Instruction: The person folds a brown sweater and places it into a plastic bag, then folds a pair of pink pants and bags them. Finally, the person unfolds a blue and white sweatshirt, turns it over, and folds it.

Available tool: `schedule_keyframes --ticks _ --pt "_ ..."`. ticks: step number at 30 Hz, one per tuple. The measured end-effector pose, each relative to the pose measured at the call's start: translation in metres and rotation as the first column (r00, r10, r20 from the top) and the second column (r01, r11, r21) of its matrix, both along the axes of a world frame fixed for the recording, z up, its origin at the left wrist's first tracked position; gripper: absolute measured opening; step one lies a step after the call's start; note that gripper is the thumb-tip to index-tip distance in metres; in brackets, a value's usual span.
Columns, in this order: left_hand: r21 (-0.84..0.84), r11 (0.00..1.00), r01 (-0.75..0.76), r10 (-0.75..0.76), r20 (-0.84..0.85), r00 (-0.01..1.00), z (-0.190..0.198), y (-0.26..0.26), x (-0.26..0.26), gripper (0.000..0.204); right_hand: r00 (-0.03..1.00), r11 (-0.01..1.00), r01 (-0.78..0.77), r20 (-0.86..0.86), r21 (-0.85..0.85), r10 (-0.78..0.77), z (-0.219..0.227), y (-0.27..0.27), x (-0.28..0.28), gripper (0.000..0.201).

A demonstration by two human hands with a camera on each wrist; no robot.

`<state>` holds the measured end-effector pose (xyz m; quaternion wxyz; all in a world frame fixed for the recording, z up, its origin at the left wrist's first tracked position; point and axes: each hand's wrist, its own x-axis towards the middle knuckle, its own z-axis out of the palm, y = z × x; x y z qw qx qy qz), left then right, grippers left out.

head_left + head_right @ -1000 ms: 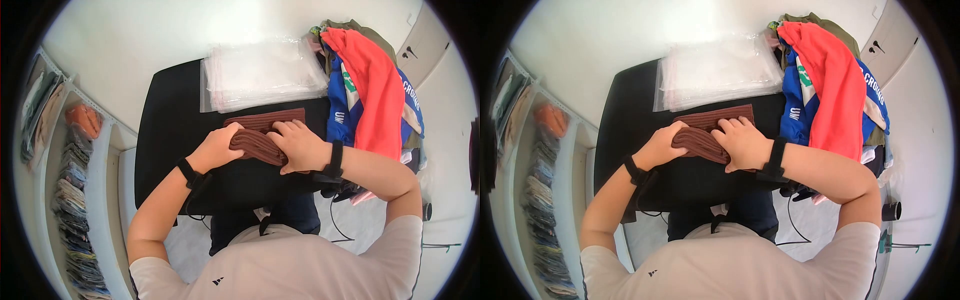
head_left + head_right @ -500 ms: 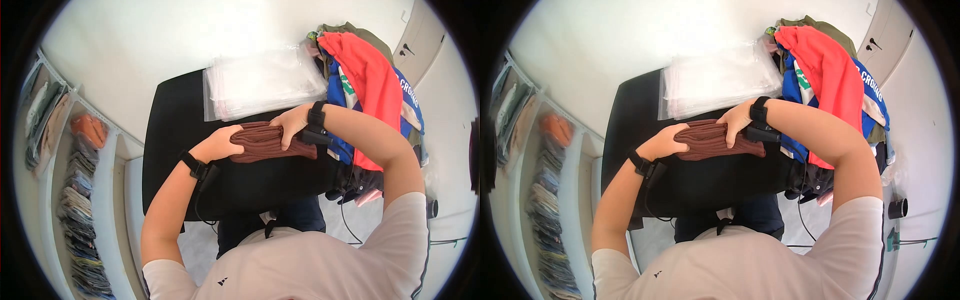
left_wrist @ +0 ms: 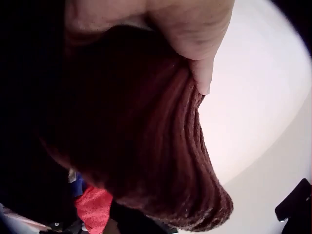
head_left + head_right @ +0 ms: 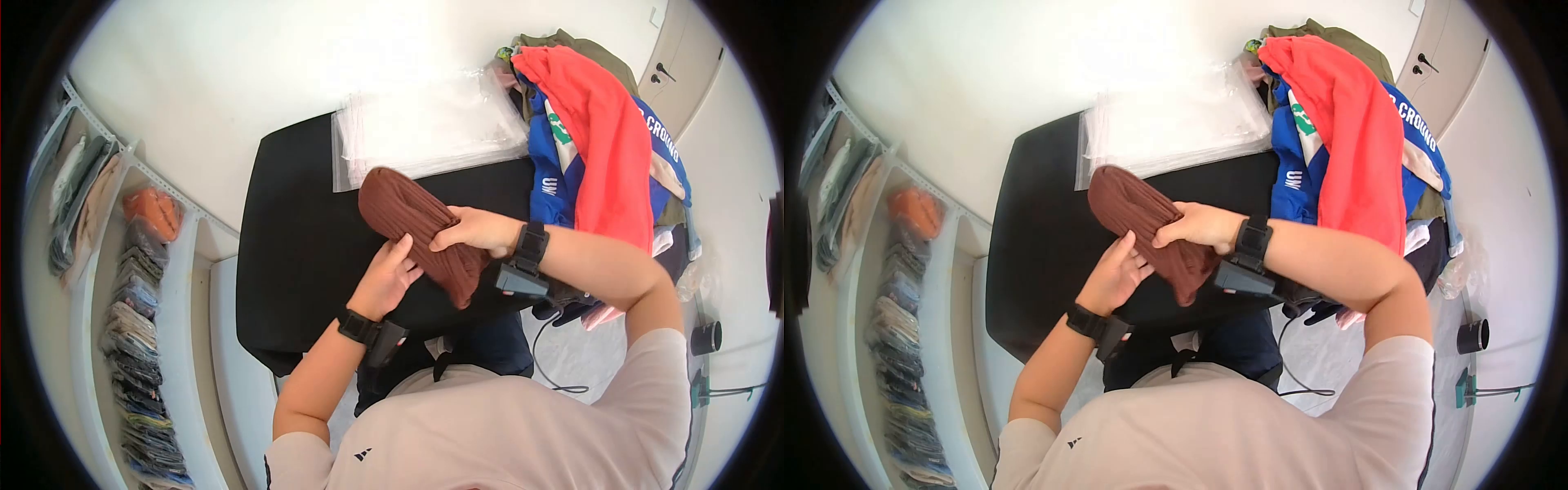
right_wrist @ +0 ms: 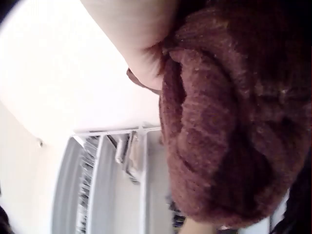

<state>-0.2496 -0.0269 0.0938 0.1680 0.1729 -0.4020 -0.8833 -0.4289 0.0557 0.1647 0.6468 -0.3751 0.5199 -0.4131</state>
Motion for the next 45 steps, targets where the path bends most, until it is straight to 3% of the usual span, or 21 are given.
schedule_keyframes --ticks 1,3,9,14,16,17,19,20,21,22,24,25,27,29,32,35,36,37,40,44,45 --pt "-0.005 0.999 -0.040 0.040 -0.070 0.997 0.001 0.008 -0.002 0.054 1.000 1.000 0.000 0.000 -0.003 0.000 0.001 0.004 0.009 0.057" --pt "-0.010 0.997 -0.079 0.077 -0.138 0.987 0.006 0.013 -0.002 0.056 0.970 0.990 0.137 0.207 -0.039 -0.126 0.000 0.013 0.026 0.063" --pt "-0.297 0.942 -0.159 0.139 -0.090 0.986 0.033 0.011 0.019 0.071 0.982 0.954 0.089 0.185 -0.288 -0.036 0.003 0.029 0.040 0.075" --pt "-0.323 0.945 -0.050 0.030 -0.064 0.997 0.049 0.009 0.025 0.080 0.969 0.923 0.138 0.242 -0.360 -0.050 -0.015 0.040 0.045 0.077" --pt "-0.592 0.803 0.059 -0.004 0.094 0.996 0.060 0.007 0.021 0.076 0.929 0.916 0.224 0.358 -0.333 -0.097 -0.022 0.048 0.051 0.073" --pt "-0.597 0.800 0.057 -0.001 0.094 0.996 0.069 0.003 0.018 0.076 0.929 0.915 0.222 0.358 -0.338 -0.093 -0.026 0.051 0.052 0.073" --pt "-0.755 0.623 0.205 -0.117 0.169 0.979 0.088 -0.013 0.011 0.068 0.814 0.878 0.401 0.542 -0.262 -0.210 -0.033 0.059 0.051 0.067" --pt "-0.744 0.632 0.218 -0.036 0.252 0.967 0.096 -0.027 0.008 0.058 0.790 0.860 0.443 0.564 -0.254 -0.240 -0.034 0.064 0.046 0.063" --pt "-0.795 0.573 0.200 0.173 0.356 0.918 0.092 -0.051 0.003 0.050 0.792 0.858 0.442 0.563 -0.262 -0.237 -0.038 0.069 0.041 0.063" --pt "-0.956 0.289 0.059 0.365 0.167 0.916 0.082 -0.076 -0.009 0.044 0.727 0.817 0.525 0.625 -0.239 -0.284 -0.042 0.073 0.036 0.060" --pt "-0.978 -0.188 0.086 0.513 -0.024 0.858 0.083 -0.110 -0.025 0.031 0.636 0.758 0.622 0.693 -0.197 -0.341 -0.048 0.079 0.020 0.055" --pt "-0.976 -0.198 0.087 0.509 -0.027 0.860 0.080 -0.128 -0.033 0.031 0.616 0.744 0.642 0.701 -0.183 -0.359 -0.051 0.083 0.012 0.053" --pt "-0.871 -0.283 0.402 0.568 0.186 0.802 0.074 -0.156 -0.051 0.022 0.552 0.691 0.713 0.702 -0.118 -0.450 -0.047 0.092 0.002 0.049" --pt "-0.702 -0.491 0.515 0.603 0.153 0.783 0.052 -0.170 -0.065 0.021 0.511 0.629 0.767 0.713 -0.125 -0.480 -0.050 0.097 -0.004 0.048" --pt "-0.709 -0.449 0.544 0.593 0.218 0.775 0.026 -0.191 -0.084 0.023 0.443 0.577 0.811 0.746 -0.097 -0.497 -0.057 0.108 -0.009 0.047" --pt "-0.718 -0.363 0.594 0.641 0.270 0.719 0.021 -0.200 -0.096 0.023 0.450 0.552 0.825 0.733 -0.122 -0.511 -0.060 0.117 -0.011 0.048" --pt "-0.735 -0.427 0.526 0.641 0.164 0.750 0.021 -0.196 -0.096 0.022 0.449 0.545 0.828 0.734 -0.129 -0.509 -0.059 0.118 -0.013 0.048" --pt "-0.734 -0.433 0.523 0.639 0.160 0.753 0.024 -0.195 -0.097 0.022 0.456 0.554 0.823 0.727 -0.126 -0.513 -0.059 0.119 -0.013 0.048" --pt "-0.834 -0.467 0.295 0.625 -0.075 0.777 0.035 -0.182 -0.096 0.009 0.463 0.568 0.814 0.731 -0.126 -0.502 -0.062 0.118 -0.016 0.049" --pt "-0.778 -0.557 0.290 0.586 -0.121 0.801 0.053 -0.165 -0.087 0.008 0.449 0.588 0.803 0.748 -0.098 -0.488 -0.058 0.116 -0.013 0.049" --pt "-0.726 -0.635 0.263 0.519 -0.149 0.842 0.054 -0.165 -0.085 0.008 0.449 0.591 0.801 0.749 -0.095 -0.487 -0.057 0.116 -0.012 0.049"
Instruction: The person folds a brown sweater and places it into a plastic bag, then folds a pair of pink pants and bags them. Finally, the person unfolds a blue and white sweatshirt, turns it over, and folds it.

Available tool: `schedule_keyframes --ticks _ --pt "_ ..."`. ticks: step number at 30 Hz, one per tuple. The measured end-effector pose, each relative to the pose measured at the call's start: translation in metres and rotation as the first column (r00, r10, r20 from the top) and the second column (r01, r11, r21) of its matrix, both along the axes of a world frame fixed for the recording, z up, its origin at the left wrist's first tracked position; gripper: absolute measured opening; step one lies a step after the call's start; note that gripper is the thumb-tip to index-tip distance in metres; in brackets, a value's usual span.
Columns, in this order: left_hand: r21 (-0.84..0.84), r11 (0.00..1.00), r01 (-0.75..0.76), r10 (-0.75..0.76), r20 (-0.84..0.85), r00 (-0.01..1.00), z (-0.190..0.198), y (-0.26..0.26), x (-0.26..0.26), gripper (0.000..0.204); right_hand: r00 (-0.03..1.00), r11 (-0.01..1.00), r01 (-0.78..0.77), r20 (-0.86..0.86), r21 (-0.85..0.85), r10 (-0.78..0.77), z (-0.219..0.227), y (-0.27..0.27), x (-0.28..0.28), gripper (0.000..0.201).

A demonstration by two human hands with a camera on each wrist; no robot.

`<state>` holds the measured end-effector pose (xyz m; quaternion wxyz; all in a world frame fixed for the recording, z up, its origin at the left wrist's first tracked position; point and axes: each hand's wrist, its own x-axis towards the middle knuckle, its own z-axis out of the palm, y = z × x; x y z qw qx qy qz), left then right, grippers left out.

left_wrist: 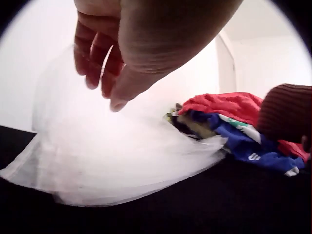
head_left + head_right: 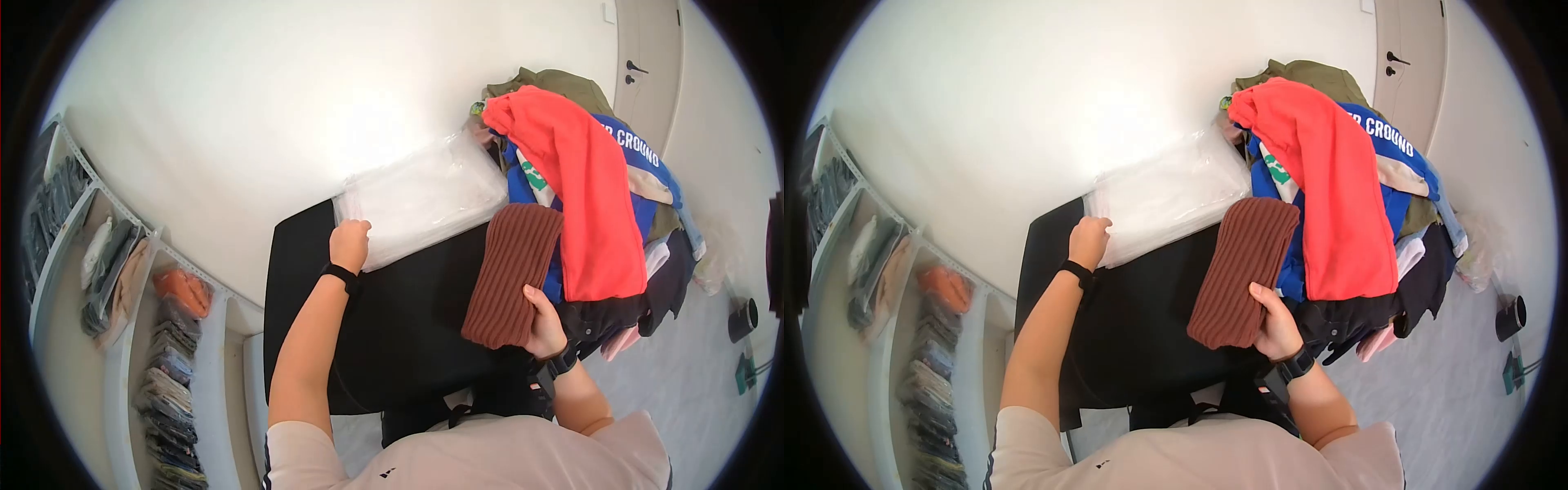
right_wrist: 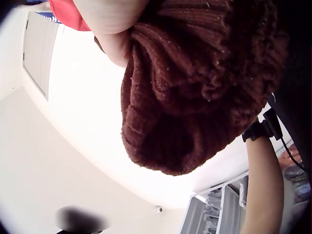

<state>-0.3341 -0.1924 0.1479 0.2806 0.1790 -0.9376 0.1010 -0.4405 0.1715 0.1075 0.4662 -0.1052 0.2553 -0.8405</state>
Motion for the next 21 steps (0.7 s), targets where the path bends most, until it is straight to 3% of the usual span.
schedule_keyframes --ticks 2,4,5,7,8,9,10,12,14,16,18,21 --pt "-0.076 0.995 0.068 -0.067 0.024 0.997 -0.001 0.004 0.005 0.008 1.000 1.000 -0.011 0.003 -0.012 0.011 0.001 0.001 0.003 0.049" --pt "-0.134 0.988 -0.074 0.093 0.138 0.986 0.011 0.032 0.007 0.006 1.000 0.999 0.023 -0.007 -0.023 -0.023 0.000 0.003 0.005 0.049" --pt "-0.131 0.989 -0.075 0.093 0.138 0.986 0.016 0.051 0.009 0.006 0.998 0.998 0.059 -0.018 -0.034 -0.059 -0.001 0.004 0.006 0.050" --pt "0.022 0.995 -0.098 0.091 0.223 0.971 0.020 0.096 0.020 0.006 0.998 0.998 0.044 -0.043 -0.046 -0.046 0.008 0.013 0.006 0.050" --pt "0.078 0.997 -0.003 -0.019 0.279 0.960 0.014 0.109 0.026 0.009 0.997 0.998 0.027 -0.071 -0.059 -0.031 0.015 0.019 0.006 0.051" --pt "0.341 0.919 0.197 -0.299 0.278 0.913 0.031 0.129 0.034 0.023 0.989 0.996 0.075 -0.124 -0.051 -0.081 0.022 0.024 0.008 0.052" --pt "0.594 0.676 0.436 -0.590 0.081 0.804 0.034 0.138 0.039 0.040 0.987 0.994 0.102 -0.122 -0.046 -0.107 0.026 0.029 0.009 0.054" --pt "0.573 0.600 0.558 -0.671 -0.018 0.741 0.049 0.142 0.062 0.046 0.984 0.990 0.131 -0.116 -0.059 -0.137 0.028 0.043 0.005 0.056" --pt "0.538 0.735 0.411 -0.477 -0.019 0.879 0.041 0.113 0.080 0.046 0.967 0.981 0.188 -0.168 -0.046 -0.193 0.033 0.056 0.000 0.056" --pt "0.540 0.814 0.214 -0.319 0.108 0.942 0.027 0.093 0.099 0.046 0.948 0.968 0.250 -0.193 -0.032 -0.251 0.034 0.067 -0.006 0.055" --pt "0.479 0.856 0.193 -0.328 0.214 0.920 0.007 0.089 0.113 0.045 0.934 0.957 0.291 -0.214 -0.004 -0.285 0.038 0.074 -0.009 0.053" --pt "0.499 0.838 0.221 -0.398 0.282 0.873 -0.015 0.107 0.115 0.046 0.905 0.945 0.326 -0.304 0.042 -0.298 0.049 0.072 -0.005 0.055"
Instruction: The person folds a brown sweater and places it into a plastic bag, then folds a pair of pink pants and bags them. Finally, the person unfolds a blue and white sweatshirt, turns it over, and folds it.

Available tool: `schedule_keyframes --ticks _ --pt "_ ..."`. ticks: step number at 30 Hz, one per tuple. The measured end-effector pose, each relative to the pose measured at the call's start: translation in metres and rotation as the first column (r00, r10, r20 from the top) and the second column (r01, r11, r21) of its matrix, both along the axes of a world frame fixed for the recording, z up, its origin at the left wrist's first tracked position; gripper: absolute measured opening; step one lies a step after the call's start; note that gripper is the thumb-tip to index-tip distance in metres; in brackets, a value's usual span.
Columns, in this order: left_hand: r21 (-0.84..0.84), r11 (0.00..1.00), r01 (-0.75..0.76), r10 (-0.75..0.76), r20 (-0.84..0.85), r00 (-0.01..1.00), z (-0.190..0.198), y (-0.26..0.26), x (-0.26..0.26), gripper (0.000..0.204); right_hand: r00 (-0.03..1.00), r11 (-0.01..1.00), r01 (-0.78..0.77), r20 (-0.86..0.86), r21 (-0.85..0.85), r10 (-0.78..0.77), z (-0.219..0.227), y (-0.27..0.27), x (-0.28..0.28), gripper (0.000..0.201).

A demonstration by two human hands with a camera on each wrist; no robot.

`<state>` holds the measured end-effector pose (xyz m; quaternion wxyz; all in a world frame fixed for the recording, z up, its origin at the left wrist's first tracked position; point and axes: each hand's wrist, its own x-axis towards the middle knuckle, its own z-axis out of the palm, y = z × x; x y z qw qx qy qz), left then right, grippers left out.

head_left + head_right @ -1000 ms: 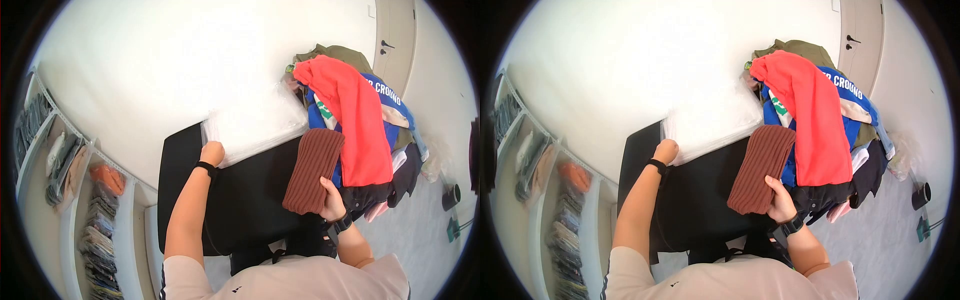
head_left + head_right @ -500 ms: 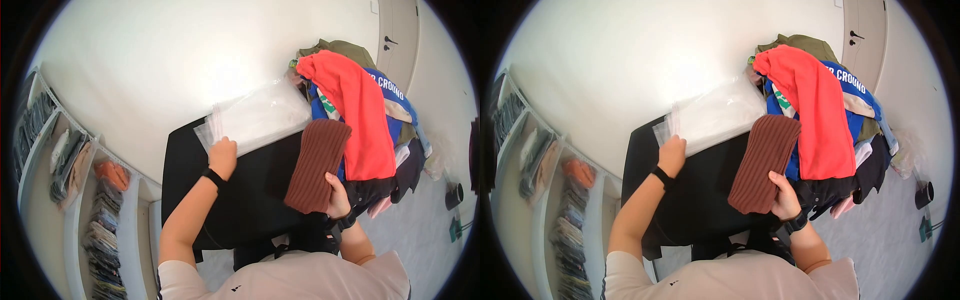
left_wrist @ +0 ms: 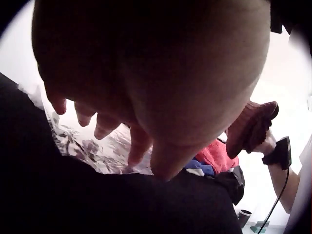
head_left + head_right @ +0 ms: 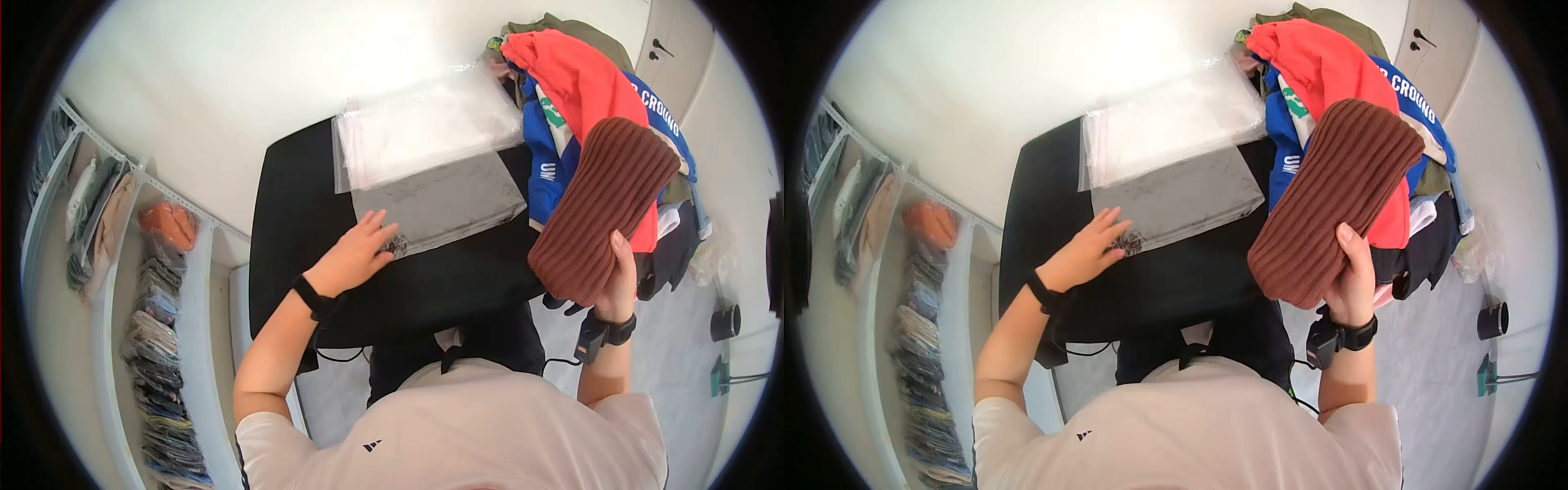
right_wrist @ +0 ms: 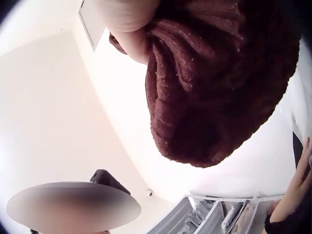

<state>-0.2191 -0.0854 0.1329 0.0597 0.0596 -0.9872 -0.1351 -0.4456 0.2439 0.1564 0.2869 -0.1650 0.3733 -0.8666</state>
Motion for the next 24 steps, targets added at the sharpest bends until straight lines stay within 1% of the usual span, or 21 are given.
schedule_keyframes --ticks 1,3,4,5,7,11,13,14,15,16,17,19,20,22,24 --pt "0.008 1.000 -0.004 0.004 0.001 1.000 -0.005 0.006 -0.001 0.046 0.998 0.999 0.023 -0.059 0.032 -0.021 0.003 -0.002 0.001 0.055" --pt "-0.146 0.984 0.100 -0.085 0.103 0.991 -0.015 0.014 -0.005 0.045 0.996 0.998 0.030 -0.082 0.048 -0.026 0.005 -0.005 0.005 0.058" --pt "-0.161 0.981 0.107 -0.087 0.124 0.988 -0.022 0.014 -0.006 0.044 0.998 0.999 0.006 -0.068 0.048 -0.003 0.004 -0.006 0.005 0.059" --pt "-0.157 0.982 0.107 -0.088 0.122 0.989 -0.026 0.013 -0.008 0.044 0.998 0.999 -0.017 -0.054 0.046 0.020 0.004 -0.007 0.006 0.060" --pt "-0.074 0.992 0.104 -0.095 0.117 0.989 -0.029 0.013 -0.013 0.046 0.999 0.998 -0.016 -0.047 0.064 0.019 0.005 -0.007 0.008 0.061" --pt "-0.109 0.992 0.068 -0.060 0.069 0.996 -0.033 0.015 -0.017 0.047 0.997 0.994 -0.047 -0.061 0.095 0.053 0.004 -0.010 0.012 0.062" --pt "-0.154 0.988 0.029 -0.035 -0.038 0.999 -0.038 0.013 -0.020 0.048 0.983 0.982 -0.095 -0.138 0.164 0.118 0.009 -0.013 0.017 0.062" --pt "-0.154 0.988 0.030 -0.037 -0.037 0.999 -0.039 0.013 -0.020 0.048 0.981 0.973 -0.099 -0.142 0.207 0.130 0.012 -0.014 0.019 0.064" --pt "-0.129 0.992 -0.002 -0.003 -0.043 0.999 -0.032 0.016 -0.021 0.048 0.982 0.973 -0.097 -0.141 0.207 0.127 0.014 -0.015 0.020 0.064" --pt "-0.105 0.994 -0.035 0.030 -0.049 0.998 -0.026 0.018 -0.021 0.048 0.968 0.950 -0.132 -0.168 0.284 0.185 0.015 -0.016 0.020 0.066" --pt "-0.105 0.994 -0.033 0.028 -0.048 0.998 -0.023 0.018 -0.021 0.048 0.951 0.919 -0.165 -0.189 0.359 0.245 0.016 -0.017 0.022 0.067" --pt "-0.129 0.992 0.010 -0.008 0.012 1.000 -0.020 0.019 -0.022 0.047 0.953 0.920 -0.183 -0.166 0.347 0.252 0.019 -0.022 0.027 0.069" --pt "-0.128 0.992 0.008 -0.007 0.013 1.000 -0.021 0.020 -0.021 0.047 0.950 0.914 -0.204 -0.155 0.350 0.271 0.017 -0.023 0.027 0.068" --pt "-0.266 0.961 0.072 -0.059 0.055 0.997 -0.024 0.024 -0.021 0.046 0.938 0.895 -0.221 -0.166 0.387 0.303 0.017 -0.024 0.028 0.070" --pt "-0.279 0.958 0.069 -0.061 0.038 0.997 -0.024 0.025 -0.021 0.046 0.939 0.894 -0.221 -0.163 0.390 0.303 0.017 -0.025 0.029 0.070"
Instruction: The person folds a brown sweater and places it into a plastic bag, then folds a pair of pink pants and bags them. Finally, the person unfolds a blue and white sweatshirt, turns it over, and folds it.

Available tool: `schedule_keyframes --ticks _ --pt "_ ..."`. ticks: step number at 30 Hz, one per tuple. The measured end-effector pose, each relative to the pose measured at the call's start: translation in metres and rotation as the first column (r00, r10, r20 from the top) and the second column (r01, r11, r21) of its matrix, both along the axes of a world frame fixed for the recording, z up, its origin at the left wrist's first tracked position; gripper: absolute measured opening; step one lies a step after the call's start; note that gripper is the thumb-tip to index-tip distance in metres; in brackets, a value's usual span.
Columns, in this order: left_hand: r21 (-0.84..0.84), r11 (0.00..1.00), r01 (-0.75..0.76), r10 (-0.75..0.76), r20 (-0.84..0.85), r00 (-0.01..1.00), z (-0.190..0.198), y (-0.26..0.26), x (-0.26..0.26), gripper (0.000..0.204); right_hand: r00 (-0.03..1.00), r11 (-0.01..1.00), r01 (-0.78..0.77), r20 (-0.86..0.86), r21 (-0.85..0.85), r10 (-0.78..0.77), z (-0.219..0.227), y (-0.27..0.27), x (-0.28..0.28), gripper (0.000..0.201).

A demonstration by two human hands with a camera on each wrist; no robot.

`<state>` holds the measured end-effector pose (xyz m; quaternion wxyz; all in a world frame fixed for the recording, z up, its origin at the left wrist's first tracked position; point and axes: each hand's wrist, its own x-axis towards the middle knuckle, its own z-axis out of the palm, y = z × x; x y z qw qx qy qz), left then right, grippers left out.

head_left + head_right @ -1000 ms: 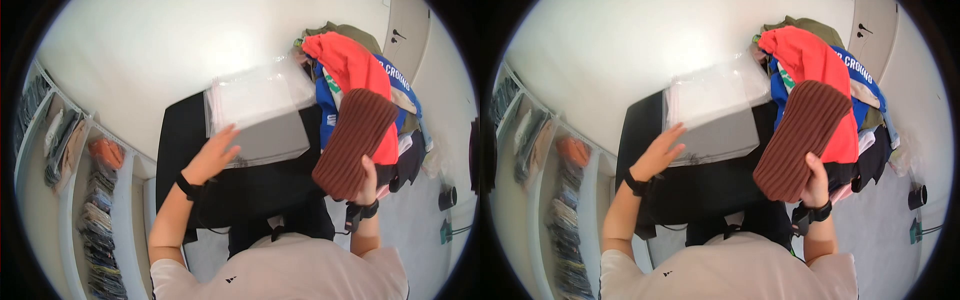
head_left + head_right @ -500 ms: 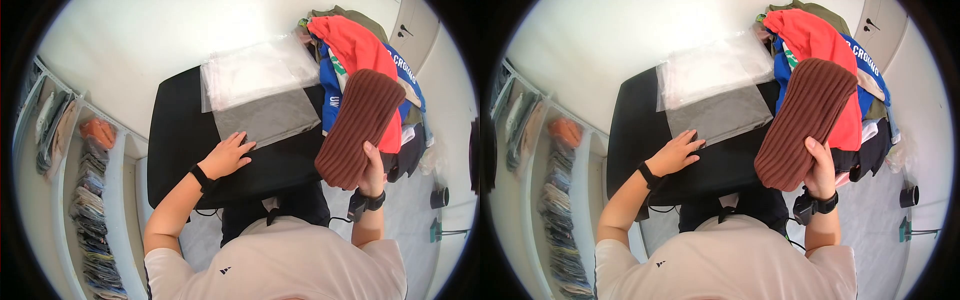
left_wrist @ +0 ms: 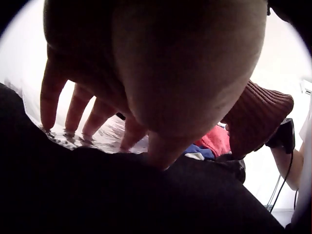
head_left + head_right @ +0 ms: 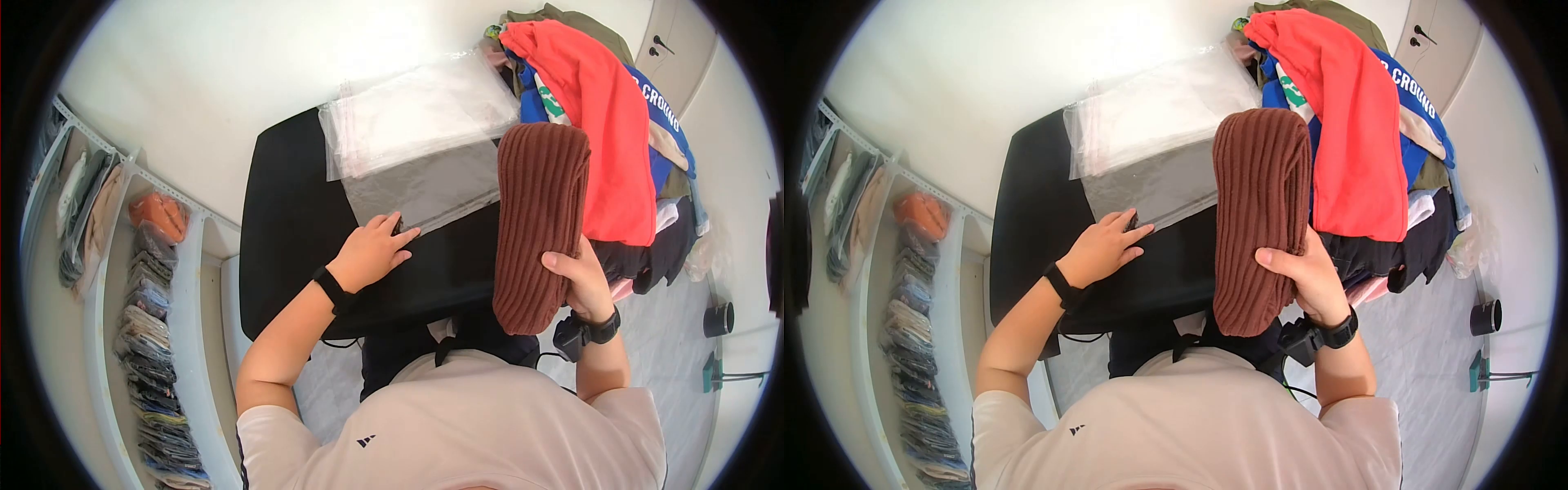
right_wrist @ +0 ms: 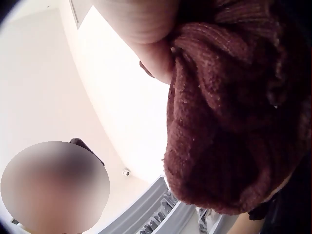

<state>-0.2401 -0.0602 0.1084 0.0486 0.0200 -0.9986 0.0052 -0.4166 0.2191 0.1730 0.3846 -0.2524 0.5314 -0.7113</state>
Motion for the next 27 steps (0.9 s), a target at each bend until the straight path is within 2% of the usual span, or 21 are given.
schedule_keyframes --ticks 5,8,11,13,16,20,22,25,27 --pt "-0.075 0.997 -0.021 0.018 -0.033 0.999 0.000 0.003 -0.001 0.046 1.000 1.000 -0.009 -0.004 0.009 0.009 0.001 0.002 -0.001 0.071" --pt "-0.027 0.998 -0.055 0.053 -0.075 0.996 -0.003 -0.002 -0.002 0.047 1.000 1.000 -0.013 -0.015 0.021 0.013 0.001 0.003 0.000 0.072" --pt "0.052 0.993 -0.104 0.110 -0.131 0.985 0.001 -0.004 -0.004 0.041 0.999 0.999 -0.044 0.013 -0.003 0.044 -0.001 0.002 0.000 0.064" --pt "0.147 0.975 -0.166 0.186 -0.131 0.974 0.006 -0.004 -0.004 0.039 0.997 0.997 -0.079 -0.003 0.016 0.079 -0.004 -0.001 0.002 0.062" --pt "0.195 0.974 -0.111 0.142 -0.155 0.978 0.010 -0.005 -0.006 0.039 0.992 0.991 -0.124 0.024 0.057 0.123 -0.008 -0.006 0.009 0.072" --pt "0.154 0.987 -0.052 0.083 -0.202 0.976 0.007 -0.008 -0.006 0.033 0.987 0.986 -0.151 0.065 0.078 0.146 -0.014 -0.009 0.010 0.070" --pt "0.242 0.966 -0.090 0.152 -0.252 0.956 0.016 0.001 -0.007 0.031 0.981 0.978 -0.188 0.073 0.086 0.182 -0.014 -0.010 0.013 0.070" --pt "0.261 0.957 -0.126 0.215 -0.350 0.912 0.024 0.012 -0.007 0.034 0.970 0.973 -0.228 0.091 0.040 0.224 -0.020 -0.014 0.015 0.063" --pt "0.239 0.963 -0.121 0.204 -0.361 0.910 0.020 0.008 -0.007 0.035 0.966 0.970 -0.240 0.106 0.041 0.234 -0.022 -0.017 0.017 0.063"
